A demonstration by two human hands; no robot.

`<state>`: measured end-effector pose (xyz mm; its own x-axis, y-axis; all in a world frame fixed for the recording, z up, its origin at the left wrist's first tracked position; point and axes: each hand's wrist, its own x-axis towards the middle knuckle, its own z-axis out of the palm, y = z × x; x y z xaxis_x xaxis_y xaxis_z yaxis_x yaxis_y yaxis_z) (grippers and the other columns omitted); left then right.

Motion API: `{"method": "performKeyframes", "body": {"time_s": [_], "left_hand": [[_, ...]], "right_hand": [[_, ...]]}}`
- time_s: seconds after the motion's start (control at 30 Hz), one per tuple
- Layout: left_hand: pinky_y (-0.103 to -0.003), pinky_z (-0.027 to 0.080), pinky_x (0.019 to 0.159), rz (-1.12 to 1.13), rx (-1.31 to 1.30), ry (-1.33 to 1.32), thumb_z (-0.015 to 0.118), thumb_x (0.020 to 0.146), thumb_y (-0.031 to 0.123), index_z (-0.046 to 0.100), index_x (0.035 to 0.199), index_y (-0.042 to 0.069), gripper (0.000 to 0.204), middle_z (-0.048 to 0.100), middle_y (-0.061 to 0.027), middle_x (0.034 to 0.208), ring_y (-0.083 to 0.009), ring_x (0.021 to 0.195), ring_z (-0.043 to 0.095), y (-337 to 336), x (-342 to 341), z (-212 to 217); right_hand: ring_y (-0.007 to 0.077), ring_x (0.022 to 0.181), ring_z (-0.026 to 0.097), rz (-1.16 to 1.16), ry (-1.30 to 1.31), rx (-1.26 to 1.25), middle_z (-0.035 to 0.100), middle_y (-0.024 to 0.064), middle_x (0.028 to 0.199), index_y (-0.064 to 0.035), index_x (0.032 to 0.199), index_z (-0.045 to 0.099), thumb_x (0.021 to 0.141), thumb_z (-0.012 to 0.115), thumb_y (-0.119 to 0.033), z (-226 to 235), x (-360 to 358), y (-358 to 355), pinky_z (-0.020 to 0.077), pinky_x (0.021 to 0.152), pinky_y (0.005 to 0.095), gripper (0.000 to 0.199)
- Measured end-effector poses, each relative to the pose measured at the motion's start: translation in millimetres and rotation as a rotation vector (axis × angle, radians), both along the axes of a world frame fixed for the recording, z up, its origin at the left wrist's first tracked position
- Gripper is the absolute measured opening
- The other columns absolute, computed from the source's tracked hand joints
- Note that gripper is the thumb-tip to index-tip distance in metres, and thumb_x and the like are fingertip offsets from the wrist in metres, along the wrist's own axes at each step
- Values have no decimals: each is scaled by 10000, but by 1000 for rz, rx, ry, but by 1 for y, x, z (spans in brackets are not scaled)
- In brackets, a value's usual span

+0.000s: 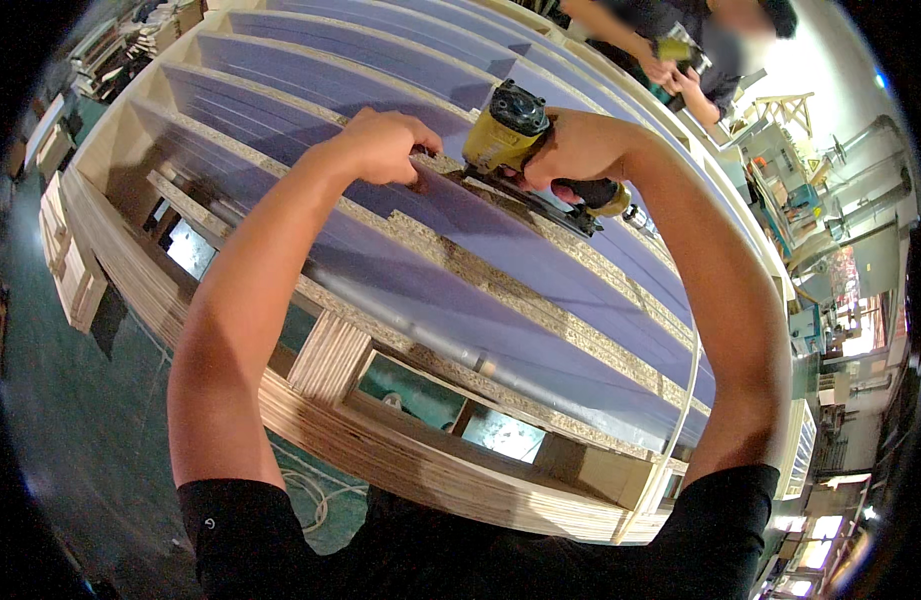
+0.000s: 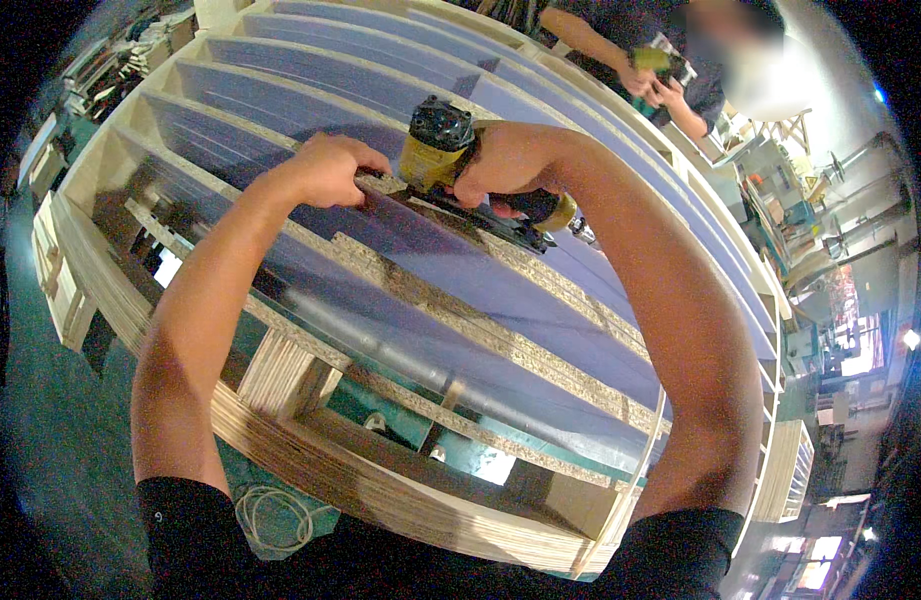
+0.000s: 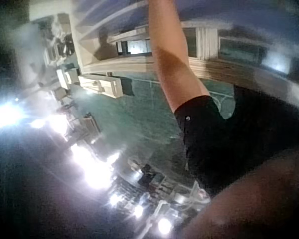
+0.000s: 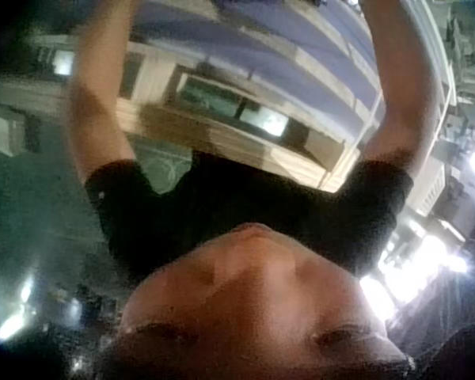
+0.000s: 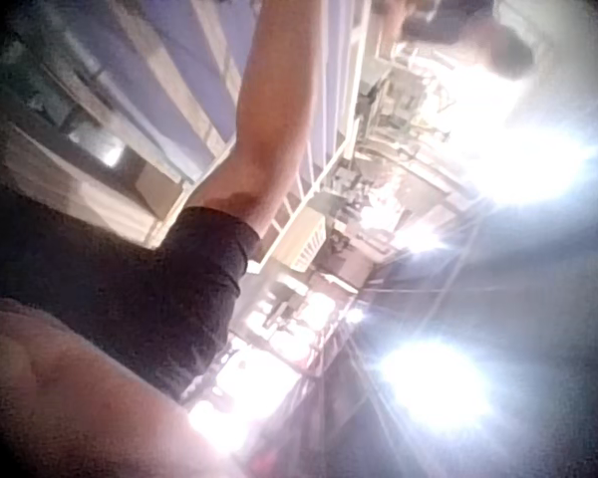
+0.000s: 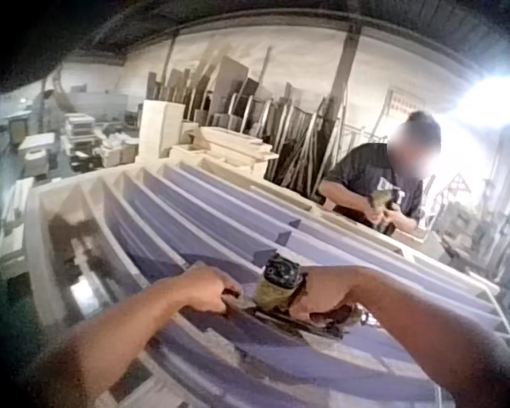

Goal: The person assembles a large wooden furniture frame by attaching thin wooden strips to a purple panel structure. They use a pneumatic nail gun to secure the strips along the edges and across the frame, occasionally walking to retrieve more strips or adjust the frame's position.

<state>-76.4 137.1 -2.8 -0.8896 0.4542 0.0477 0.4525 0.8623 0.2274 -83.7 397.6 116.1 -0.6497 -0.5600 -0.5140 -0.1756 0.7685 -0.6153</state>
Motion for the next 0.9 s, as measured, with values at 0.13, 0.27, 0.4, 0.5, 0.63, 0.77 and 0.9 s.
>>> {"method": "performKeyframes", "body": {"time_s": [0.13, 0.27, 0.4, 0.5, 0.63, 0.77, 0.9], "left_hand": [[-475, 494, 970, -8, -3, -65, 818, 707, 365, 712, 1235, 228, 556, 737, -80, 1184, -292, 1100, 685, 5, 1, 5], [-474, 495, 949, -28, 19, -5, 825, 713, 380, 713, 1229, 223, 550, 739, -74, 1182, -296, 1094, 688, 2, 0, -3], [-463, 494, 949, -31, 13, -22, 830, 717, 382, 714, 1196, 204, 524, 738, -70, 1162, -296, 1094, 686, 9, 2, 3], [-448, 490, 951, 1, -5, -110, 844, 709, 372, 705, 1181, 186, 526, 734, -76, 1153, -297, 1100, 679, 10, 5, 9], [-437, 485, 958, -5, 43, -216, 861, 693, 347, 687, 1163, 145, 540, 703, -108, 1201, -319, 1131, 652, 10, 0, 13], [-486, 493, 938, -172, -34, -68, 832, 724, 415, 671, 1174, 102, 571, 684, -111, 1211, -317, 1153, 635, 62, 14, 27], [-478, 496, 923, -383, -45, 35, 796, 770, 441, 645, 1170, 77, 561, 687, -133, 1159, -345, 1128, 638, 188, 65, 31]], "right_hand": [[163, 514, 567, -21, -27, 19, 639, 91, 748, -2, 1041, 675, 754, 699, -82, 4, 5, 3, 447, 433, 323, 298], [143, 529, 550, -22, -67, 17, 684, 122, 870, 28, 1110, 654, 779, 679, -46, 6, 6, 5, 438, 442, 295, 340], [141, 527, 554, -23, -87, 14, 695, 114, 867, 38, 1085, 662, 758, 688, -39, 0, 6, 22, 443, 440, 307, 336], [168, 495, 577, -30, -120, 35, 624, 79, 678, -1, 1021, 665, 746, 707, -70, 13, 28, 46, 455, 424, 341, 287], [166, 501, 573, -22, -64, 166, 633, 76, 705, -20, 1102, 655, 739, 711, -56, 20, 50, 118, 453, 439, 337, 369], [146, 537, 591, -189, -49, 210, 700, 82, 842, 10, 1084, 673, 695, 679, -20, 20, 89, 198, 485, 465, 320, 390], [147, 534, 592, -289, -84, 169, 712, 96, 862, 13, 1156, 632, 747, 684, -37, 24, 135, 268, 499, 482, 316, 415]]}}
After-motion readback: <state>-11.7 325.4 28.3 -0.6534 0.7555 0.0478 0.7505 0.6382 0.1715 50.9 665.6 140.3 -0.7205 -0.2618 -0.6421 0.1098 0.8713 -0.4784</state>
